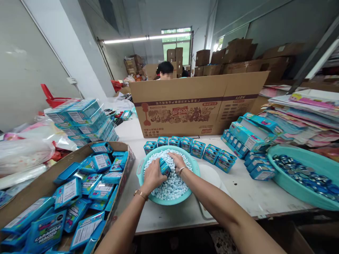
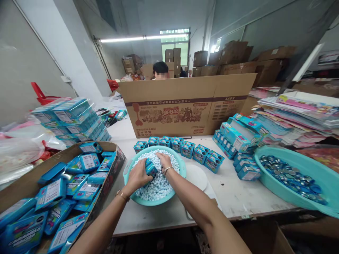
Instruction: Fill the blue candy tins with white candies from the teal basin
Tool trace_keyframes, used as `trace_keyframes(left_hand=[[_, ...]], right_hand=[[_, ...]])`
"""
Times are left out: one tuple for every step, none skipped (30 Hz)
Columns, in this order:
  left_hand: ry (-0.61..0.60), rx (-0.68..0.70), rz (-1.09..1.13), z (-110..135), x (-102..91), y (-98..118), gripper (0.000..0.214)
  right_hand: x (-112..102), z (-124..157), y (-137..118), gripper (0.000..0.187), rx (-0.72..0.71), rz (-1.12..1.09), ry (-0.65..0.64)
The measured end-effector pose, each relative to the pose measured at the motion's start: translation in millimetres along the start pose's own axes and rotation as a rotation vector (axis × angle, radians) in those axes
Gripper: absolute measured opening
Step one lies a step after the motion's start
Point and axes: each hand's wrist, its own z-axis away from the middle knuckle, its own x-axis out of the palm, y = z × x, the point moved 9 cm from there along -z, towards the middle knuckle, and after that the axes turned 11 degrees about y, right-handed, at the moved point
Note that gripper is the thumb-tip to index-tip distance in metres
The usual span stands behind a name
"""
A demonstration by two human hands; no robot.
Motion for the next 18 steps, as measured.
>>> trace_keyframes(left_hand=[[0.06, -0.019, 0.058, 3.5, -1.9, -2.3, 0.072], [0.123, -0.035, 0.116, 6.9, -4.0, -4.8, 0.074], [0.188, -0.047, 0.174, 10.2, -6.3, -7.4, 0.074], [0.251, -0.054, 0.23, 13.3, -8.8, -9.6, 0.074], [0.308, -0.056, 0.28, 15.9, -11.1, -11.3, 0.074], [0.356, -0.057, 0.321, 18.0, -13.0, -12.5, 0.074], [0.39, -0.06, 0.354, 19.6, -14.1, -13.3, 0.074], [0.412, -0.067, 0.377, 20.6, -14.4, -13.9, 0.074], [0.426, -0.076, 0.393, 21.3, -14.3, -14.2, 0.074], [0.434, -0.085, 0.402, 21.7, -14.1, -14.2, 0.074], [0.44, -0.095, 0.406, 21.9, -13.7, -14.2, 0.075], [0.441, -0.105, 0.407, 22.0, -13.3, -14.3, 0.075], [0.442, -0.114, 0.408, 22.0, -12.9, -14.3, 0.075], [0.442, -0.121, 0.41, 21.9, -12.7, -14.4, 0.075], [0.44, -0.132, 0.412, 21.7, -12.5, -15.0, 0.074], [0.434, -0.144, 0.412, 21.2, -12.0, -15.9, 0.074], [0.425, -0.154, 0.411, 20.5, -11.5, -16.7, 0.074], [0.417, -0.16, 0.412, 19.6, -11.4, -17.5, 0.075]], right_hand=[[4.3, 1.7, -2.7, 0.031, 0.022, -0.044, -0.012], [8.3, 3.3, -6.1, 0.032, 0.043, -0.089, -0.022], [12.1, 4.8, -10.1, 0.032, 0.062, -0.132, -0.03], [15.7, 6.1, -14.3, 0.031, 0.079, -0.17, -0.037], [19.1, 7.2, -18.5, 0.03, 0.095, -0.204, -0.043], [22.4, 8.2, -22.6, 0.028, 0.11, -0.231, -0.048], [25.4, 9.0, -26.2, 0.026, 0.124, -0.251, -0.052], [28.1, 9.7, -29.3, 0.025, 0.138, -0.262, -0.056], [30.4, 10.4, -31.7, 0.023, 0.151, -0.27, -0.059], [32.5, 11.0, -33.5, 0.022, 0.166, -0.277, -0.061], [34.1, 11.7, -34.8, 0.02, 0.18, -0.282, -0.063], [35.5, 12.5, -35.7, 0.019, 0.194, -0.285, -0.066], [36.5, 13.2, -36.2, 0.017, 0.207, -0.288, -0.068], [37.3, 13.8, -36.5, 0.016, 0.218, -0.29, -0.071], [37.8, 14.4, -36.6, 0.015, 0.229, -0.291, -0.073], [38.2, 14.9, -36.5, 0.014, 0.238, -0.293, -0.074], [38.4, 15.2, -36.3, 0.013, 0.247, -0.294, -0.075], [38.4, 15.4, -35.9, 0.013, 0.254, -0.296, -0.075]])
